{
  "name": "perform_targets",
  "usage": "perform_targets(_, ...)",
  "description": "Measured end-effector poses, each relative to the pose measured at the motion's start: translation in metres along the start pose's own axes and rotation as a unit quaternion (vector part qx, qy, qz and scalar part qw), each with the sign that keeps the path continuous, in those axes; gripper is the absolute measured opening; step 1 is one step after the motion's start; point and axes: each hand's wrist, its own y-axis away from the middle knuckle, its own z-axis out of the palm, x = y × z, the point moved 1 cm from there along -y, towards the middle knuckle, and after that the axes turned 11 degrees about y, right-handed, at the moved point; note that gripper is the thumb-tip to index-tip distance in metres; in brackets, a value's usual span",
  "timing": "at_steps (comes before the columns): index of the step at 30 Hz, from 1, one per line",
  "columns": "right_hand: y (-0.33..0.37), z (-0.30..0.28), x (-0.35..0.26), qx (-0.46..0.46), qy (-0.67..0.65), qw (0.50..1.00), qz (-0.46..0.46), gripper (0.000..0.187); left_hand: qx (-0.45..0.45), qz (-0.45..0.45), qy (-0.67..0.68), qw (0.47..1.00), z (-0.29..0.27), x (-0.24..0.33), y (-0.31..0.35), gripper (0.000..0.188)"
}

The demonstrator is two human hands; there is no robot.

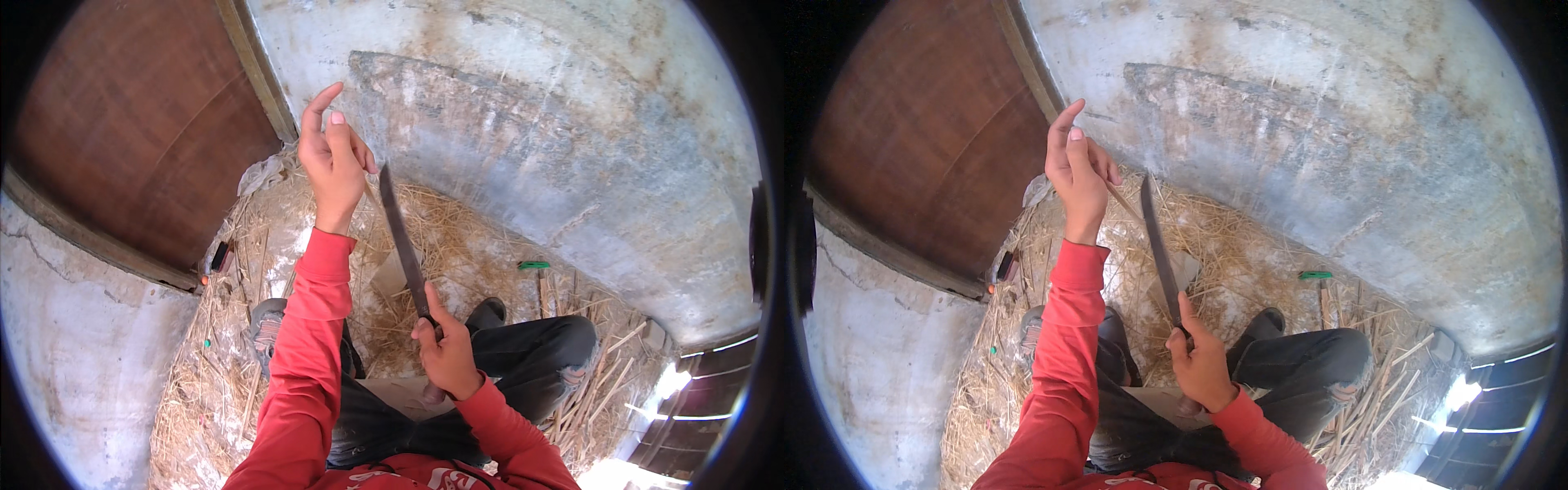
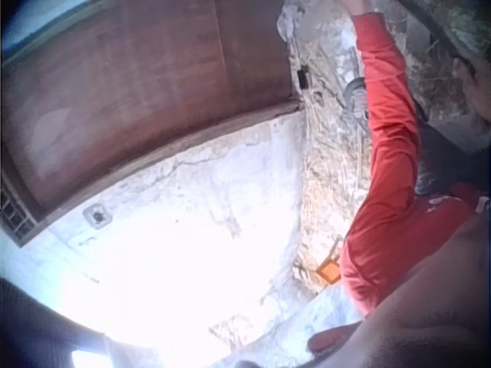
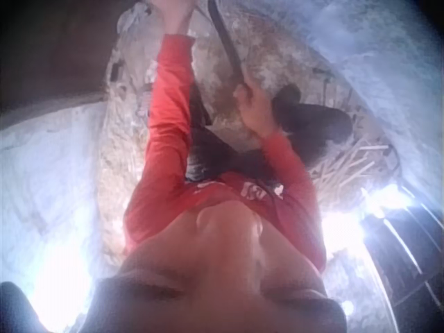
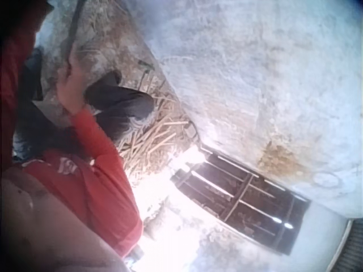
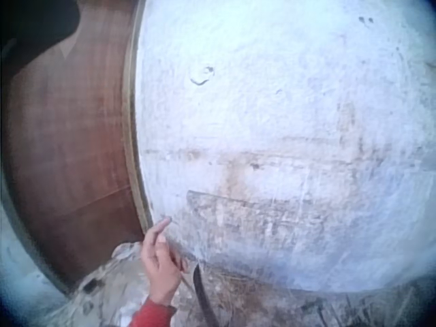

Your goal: The person strips and shapes a long piece of bamboo by hand using a knife.

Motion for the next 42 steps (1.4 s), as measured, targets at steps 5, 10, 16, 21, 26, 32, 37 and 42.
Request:
perform_targets(5, -0.017, -0.035, -0.027, 0.021, -0.004, 0.999, -0.044, 0.058, 0.075, 0.041, 0.043, 0.995, 0.003, -0.005, 0.001, 0.035)
perform_targets(10, -0.019, -0.037, -0.067, 0.236, -0.1, 0.958, -0.131, 0.06, 0.133, 0.079, 0.084, 0.984, 0.004, -0.019, 0.002, 0.028)
perform_targets(16, 0.0, -0.002, 0.036, 0.0, 0.059, 0.996, -0.062, 0.063, 0.188, 0.117, 0.031, 0.975, 0.015, -0.024, -0.001, 0.021)
perform_targets(21, -0.01, -0.047, -0.035, 0.119, -0.074, 0.99, -0.023, 0.065, 0.191, 0.144, 0.026, 0.971, 0.004, -0.025, -0.005, 0.022)
perform_targets(26, -0.003, -0.012, -0.028, 0.23, -0.086, 0.962, -0.119, 0.066, 0.191, 0.122, 0.049, 0.973, 0.011, -0.027, 0.0, 0.019)
perform_targets(32, -0.017, -0.041, -0.016, 0.101, -0.023, 0.994, -0.027, 0.067, 0.216, 0.145, 0.046, 0.964, 0.012, -0.022, -0.006, 0.02)
perform_targets(37, -0.02, -0.047, -0.072, 0.32, -0.066, 0.937, -0.125, 0.061, 0.187, 0.132, 0.043, 0.972, 0.01, -0.024, 0.001, 0.018)
perform_targets(42, 0.005, -0.01, 0.012, -0.015, 0.133, 0.987, -0.09, 0.063, 0.188, 0.142, -0.005, 0.972, 0.023, -0.025, 0.003, 0.018)
